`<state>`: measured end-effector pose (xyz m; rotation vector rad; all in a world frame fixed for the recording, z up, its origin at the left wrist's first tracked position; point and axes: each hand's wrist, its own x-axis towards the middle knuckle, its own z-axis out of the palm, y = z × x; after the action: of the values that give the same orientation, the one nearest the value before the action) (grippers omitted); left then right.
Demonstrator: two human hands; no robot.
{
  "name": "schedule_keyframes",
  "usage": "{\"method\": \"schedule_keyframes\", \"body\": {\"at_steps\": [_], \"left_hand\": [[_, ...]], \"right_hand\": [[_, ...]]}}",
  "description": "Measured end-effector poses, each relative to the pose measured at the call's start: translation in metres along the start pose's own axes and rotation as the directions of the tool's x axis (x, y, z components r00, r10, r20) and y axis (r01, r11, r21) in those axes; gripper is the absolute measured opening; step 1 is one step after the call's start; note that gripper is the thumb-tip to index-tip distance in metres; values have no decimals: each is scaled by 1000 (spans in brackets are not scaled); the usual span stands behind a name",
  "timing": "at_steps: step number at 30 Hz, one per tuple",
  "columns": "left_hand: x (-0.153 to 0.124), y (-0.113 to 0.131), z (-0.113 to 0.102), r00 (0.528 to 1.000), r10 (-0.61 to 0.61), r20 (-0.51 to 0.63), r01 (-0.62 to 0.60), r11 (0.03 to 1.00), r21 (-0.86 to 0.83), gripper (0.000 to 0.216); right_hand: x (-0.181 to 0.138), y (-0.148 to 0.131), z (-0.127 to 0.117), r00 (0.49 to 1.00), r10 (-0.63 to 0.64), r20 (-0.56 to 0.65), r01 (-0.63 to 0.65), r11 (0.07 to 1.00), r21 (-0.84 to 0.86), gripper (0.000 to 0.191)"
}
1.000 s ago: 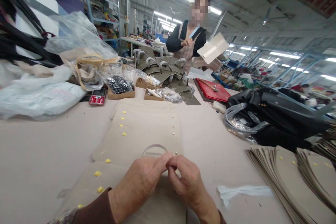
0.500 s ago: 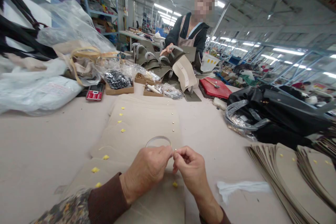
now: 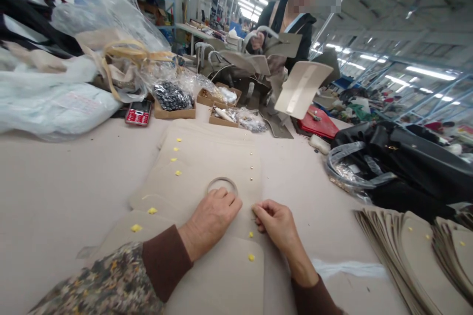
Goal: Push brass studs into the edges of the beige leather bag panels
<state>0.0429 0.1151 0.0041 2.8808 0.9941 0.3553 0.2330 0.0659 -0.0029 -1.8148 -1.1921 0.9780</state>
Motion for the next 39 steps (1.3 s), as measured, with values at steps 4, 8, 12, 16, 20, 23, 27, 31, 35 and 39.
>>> {"method": "schedule_keyframes", "body": {"at_steps": [4, 8, 12, 16, 20, 23, 27, 31, 35, 39], "left_hand": [[0, 0, 1, 1000, -8, 1, 8, 999, -35, 10], [-1, -2, 1, 1000, -10, -6, 10, 999, -50, 12], [-2, -3, -1, 1000, -8, -3, 8, 999, -43, 14], [-5, -2, -3, 1000, 4, 12, -4, 1000, -28, 15], [-5, -2, -2, 1000, 7, 20, -6, 1000, -19, 17], [-4, -2, -2, 1000, 10, 25, -9, 1000, -20, 18], [-6, -1, -5, 1000, 17, -2, -17, 1000, -13, 18], [-12, -4, -11, 997, 7, -82, -16, 994, -110, 17], [-21, -7, -11, 970, 40, -239, -114, 945, -307, 16], [-27, -4, -10, 940, 57, -337, -182, 919, -351, 36]], "right_hand": [[2, -3, 4, 994, -99, -35, 89, 968, -233, 24], [6, -1, 3, 985, -166, -54, 139, 933, -331, 18], [6, 6, -2, 989, -98, -106, 75, 976, -205, 29], [-2, 14, -6, 998, -42, -46, 42, 999, -2, 29], [-8, 12, -3, 976, -212, -57, 191, 947, -260, 24], [-6, 4, 1, 943, -329, -47, 272, 845, -460, 21], [-3, -7, 0, 962, -274, 13, 245, 835, -492, 23], [-14, -11, -8, 958, -231, 168, 283, 846, -451, 19], [-27, -11, -10, 947, -247, 204, 312, 855, -414, 18], [-34, -22, -1, 876, -476, 72, 479, 847, -229, 14]]}}
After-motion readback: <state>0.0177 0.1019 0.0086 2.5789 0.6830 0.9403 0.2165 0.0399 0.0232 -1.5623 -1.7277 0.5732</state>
